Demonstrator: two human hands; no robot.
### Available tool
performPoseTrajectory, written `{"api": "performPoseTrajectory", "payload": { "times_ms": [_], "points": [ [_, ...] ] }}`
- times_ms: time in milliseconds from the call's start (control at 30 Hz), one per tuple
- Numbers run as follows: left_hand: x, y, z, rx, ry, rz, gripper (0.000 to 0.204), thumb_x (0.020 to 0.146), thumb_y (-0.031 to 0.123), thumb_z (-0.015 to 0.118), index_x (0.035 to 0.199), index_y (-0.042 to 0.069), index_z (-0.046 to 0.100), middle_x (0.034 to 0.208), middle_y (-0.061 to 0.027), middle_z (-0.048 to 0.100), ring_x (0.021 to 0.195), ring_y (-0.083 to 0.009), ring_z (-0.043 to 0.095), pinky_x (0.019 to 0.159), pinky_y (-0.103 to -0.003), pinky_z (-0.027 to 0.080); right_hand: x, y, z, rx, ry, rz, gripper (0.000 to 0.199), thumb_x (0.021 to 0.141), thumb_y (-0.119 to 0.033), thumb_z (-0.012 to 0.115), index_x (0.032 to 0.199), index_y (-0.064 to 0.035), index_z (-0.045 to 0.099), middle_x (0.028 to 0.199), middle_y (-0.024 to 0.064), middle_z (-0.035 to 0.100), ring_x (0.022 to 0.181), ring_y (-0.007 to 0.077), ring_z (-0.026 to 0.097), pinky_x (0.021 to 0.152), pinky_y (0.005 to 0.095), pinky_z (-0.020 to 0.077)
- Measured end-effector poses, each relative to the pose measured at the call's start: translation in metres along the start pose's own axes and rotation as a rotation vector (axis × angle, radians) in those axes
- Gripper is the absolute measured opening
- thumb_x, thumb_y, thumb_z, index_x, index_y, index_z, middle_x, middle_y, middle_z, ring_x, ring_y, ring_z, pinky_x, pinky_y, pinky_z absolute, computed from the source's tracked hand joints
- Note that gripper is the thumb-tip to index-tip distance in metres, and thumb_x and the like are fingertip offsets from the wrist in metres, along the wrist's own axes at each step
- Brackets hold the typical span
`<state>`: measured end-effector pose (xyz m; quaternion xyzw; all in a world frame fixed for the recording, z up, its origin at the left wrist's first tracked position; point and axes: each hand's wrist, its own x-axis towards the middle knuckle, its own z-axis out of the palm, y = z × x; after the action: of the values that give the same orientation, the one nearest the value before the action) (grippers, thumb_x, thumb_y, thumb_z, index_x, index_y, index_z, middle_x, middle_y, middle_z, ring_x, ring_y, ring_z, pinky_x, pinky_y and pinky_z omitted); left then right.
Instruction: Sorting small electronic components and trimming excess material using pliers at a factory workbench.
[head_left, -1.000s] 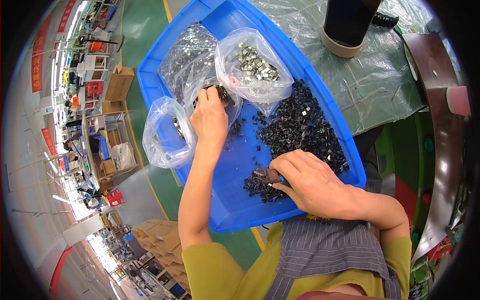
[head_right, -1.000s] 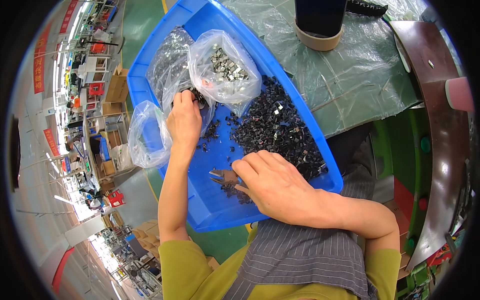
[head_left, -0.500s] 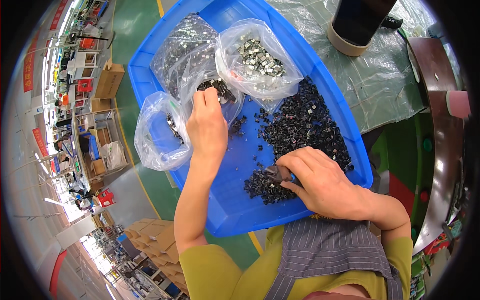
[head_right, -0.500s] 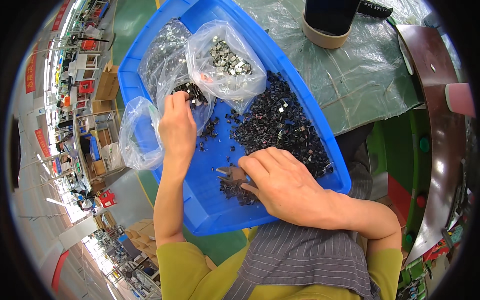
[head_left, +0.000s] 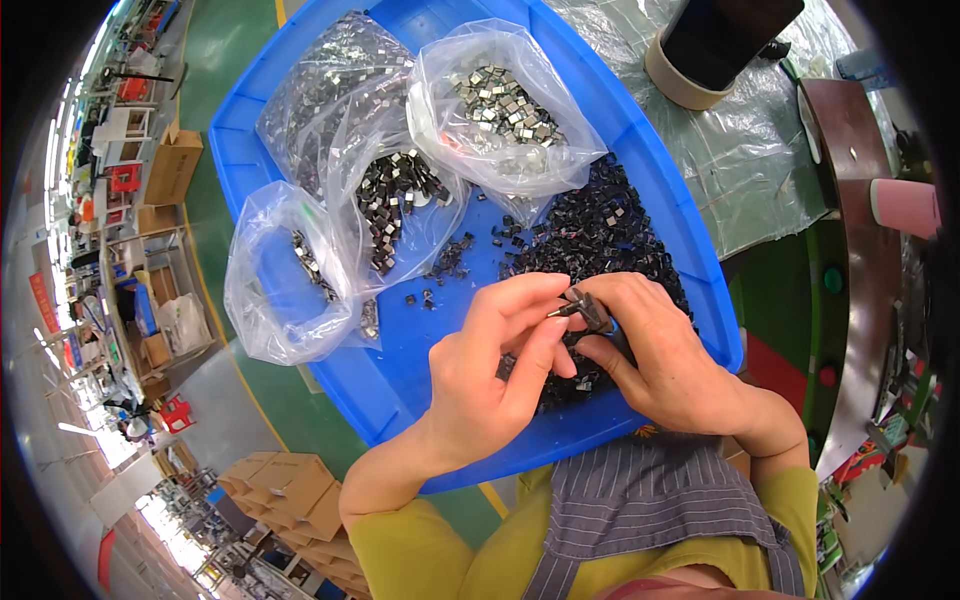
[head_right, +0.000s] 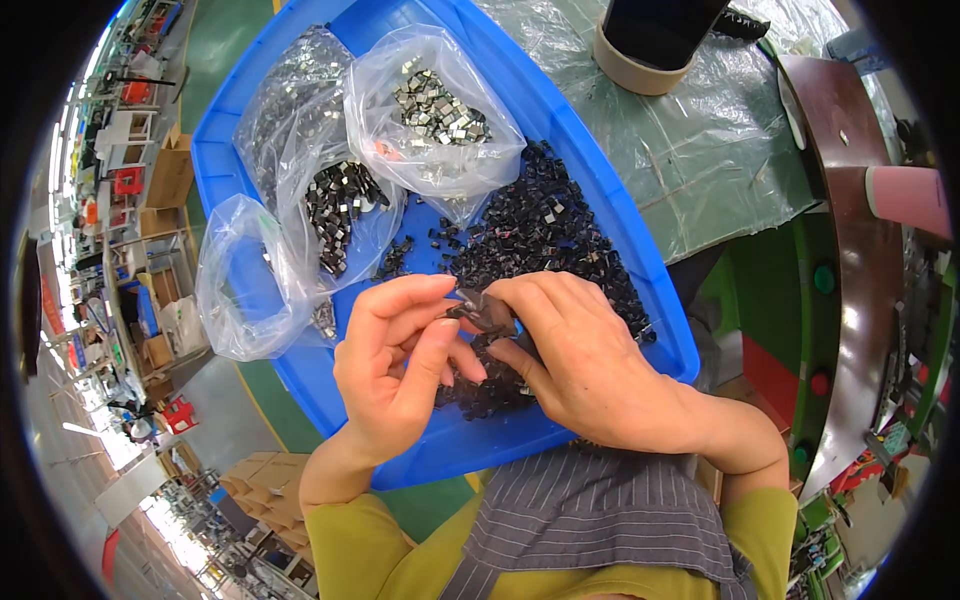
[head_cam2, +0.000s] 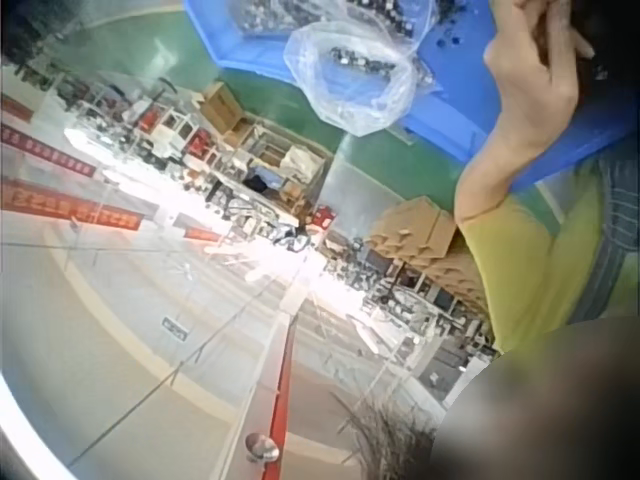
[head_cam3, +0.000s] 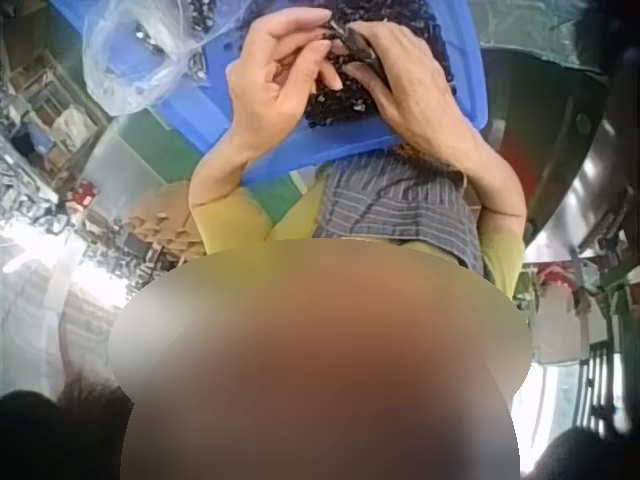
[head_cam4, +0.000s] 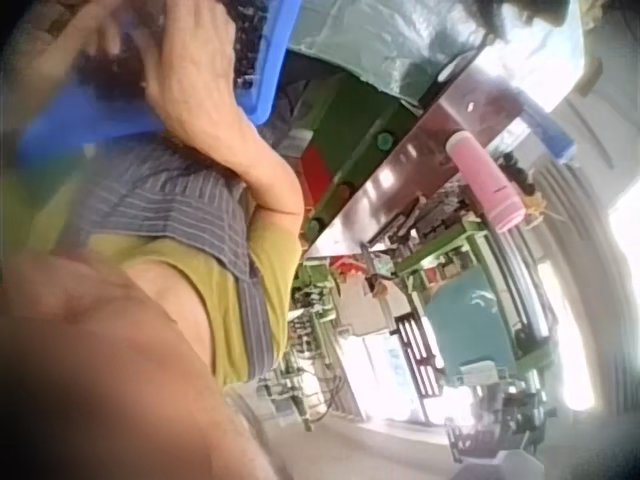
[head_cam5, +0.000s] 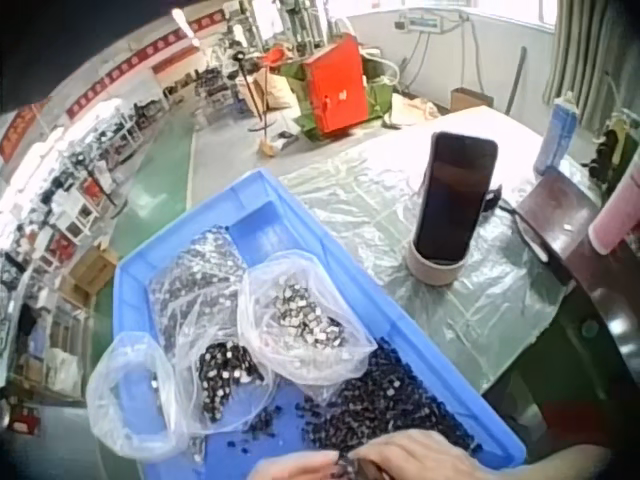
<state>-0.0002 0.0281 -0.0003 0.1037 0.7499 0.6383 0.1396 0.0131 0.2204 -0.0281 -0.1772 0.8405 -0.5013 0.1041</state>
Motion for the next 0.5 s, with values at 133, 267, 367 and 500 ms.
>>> {"api": "performPoseTrajectory", "payload": {
  "times_ms": [133, 267, 367, 500],
  "points": [
    [0.0, -0.011, 0.002, 0.091, 0.027, 0.082, 0.035, 0.093, -0.006, 0.06, 0.127, -0.002, 0.053, 0.092, -0.0132, 0.073, 0.061, -0.0112, 0.067, 0.054, -0.023, 0.054, 0.001, -0.003, 0.001, 0.043, -0.023, -0.003, 0.04, 0.086, -0.006, 0.068, 0.122, -0.0028, 0.051, 0.107, 0.014, 0.059, 0.1, 0.0344, 0.058, 0.087, 0.0436, 0.0438],
    [-0.001, -0.013, 0.0, 0.099, 0.009, 0.103, 0.037, 0.092, -0.006, 0.061, 0.127, -0.001, 0.054, 0.091, -0.0125, 0.073, 0.06, -0.0111, 0.067, 0.052, -0.024, 0.053, 0.001, -0.005, -0.001, 0.118, -0.06, 0.035, 0.041, 0.087, -0.005, 0.067, 0.124, -0.0024, 0.049, 0.107, 0.0138, 0.059, 0.1, 0.0345, 0.057, 0.087, 0.043, 0.0438],
    [-0.001, -0.012, 0.0, 0.098, 0.006, 0.105, 0.037, 0.091, -0.006, 0.061, 0.127, -0.001, 0.054, 0.09, -0.012, 0.073, 0.06, -0.011, 0.067, 0.052, -0.024, 0.053, 0.002, -0.007, -0.002, 0.146, -0.073, 0.06, 0.042, 0.087, -0.004, 0.067, 0.125, -0.0019, 0.049, 0.106, 0.0141, 0.059, 0.1, 0.0348, 0.057, 0.087, 0.0432, 0.0441],
    [-0.001, -0.011, 0.003, 0.096, 0.016, 0.098, 0.037, 0.091, -0.006, 0.061, 0.127, -0.001, 0.055, 0.089, -0.0113, 0.073, 0.059, -0.011, 0.067, 0.052, -0.024, 0.053, 0.002, -0.005, -0.002, 0.13, -0.064, 0.039, 0.042, 0.087, -0.004, 0.067, 0.125, -0.0012, 0.048, 0.104, 0.015, 0.058, 0.097, 0.0355, 0.056, 0.085, 0.0435, 0.0454]
  ]
}}
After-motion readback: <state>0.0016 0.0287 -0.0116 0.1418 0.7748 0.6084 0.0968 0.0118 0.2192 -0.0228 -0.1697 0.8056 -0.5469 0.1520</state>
